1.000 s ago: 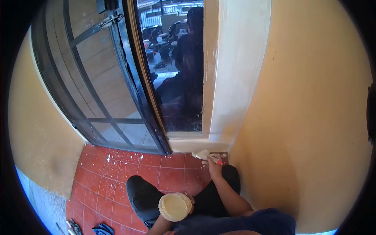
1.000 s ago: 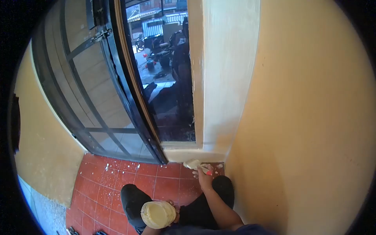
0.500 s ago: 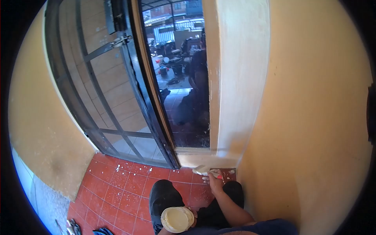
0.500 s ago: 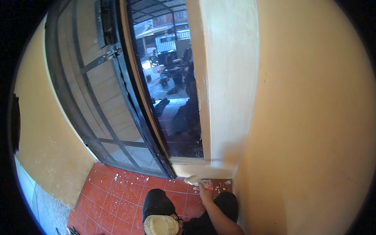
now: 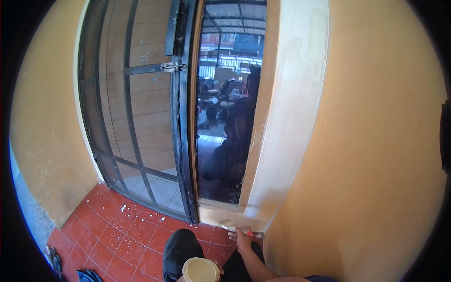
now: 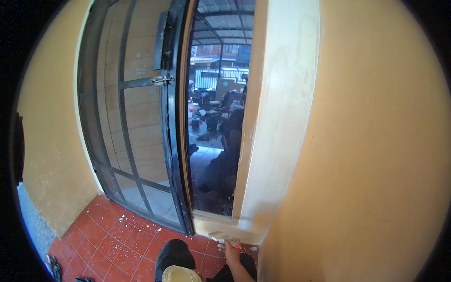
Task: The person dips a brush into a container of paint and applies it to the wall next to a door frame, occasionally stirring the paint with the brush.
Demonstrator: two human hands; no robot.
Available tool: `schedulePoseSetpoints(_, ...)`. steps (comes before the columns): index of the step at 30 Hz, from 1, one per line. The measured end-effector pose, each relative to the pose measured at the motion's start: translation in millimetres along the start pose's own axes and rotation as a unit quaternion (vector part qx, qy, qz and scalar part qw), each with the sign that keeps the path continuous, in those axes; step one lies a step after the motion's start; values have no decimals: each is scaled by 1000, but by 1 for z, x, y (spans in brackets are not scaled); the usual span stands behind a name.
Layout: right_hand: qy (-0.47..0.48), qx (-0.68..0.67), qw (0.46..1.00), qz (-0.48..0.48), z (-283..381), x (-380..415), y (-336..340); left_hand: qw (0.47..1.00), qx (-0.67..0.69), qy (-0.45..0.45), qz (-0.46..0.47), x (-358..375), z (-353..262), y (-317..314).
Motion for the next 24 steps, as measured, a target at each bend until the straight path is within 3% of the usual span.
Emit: schedulePoseSetpoints(24,5,-1,1000,27,8,20,-18,1000,5,2,-1,8,-10,6)
Point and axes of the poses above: each hand's wrist, its own x-axis away from the middle knuckle, its own y-axis out of the back of the hand, z = x × y, the point moved 4 cm from there along -x, towards the middle knuckle, and after that the axes turned 6 degrees about -x, right-handed, at the moved point
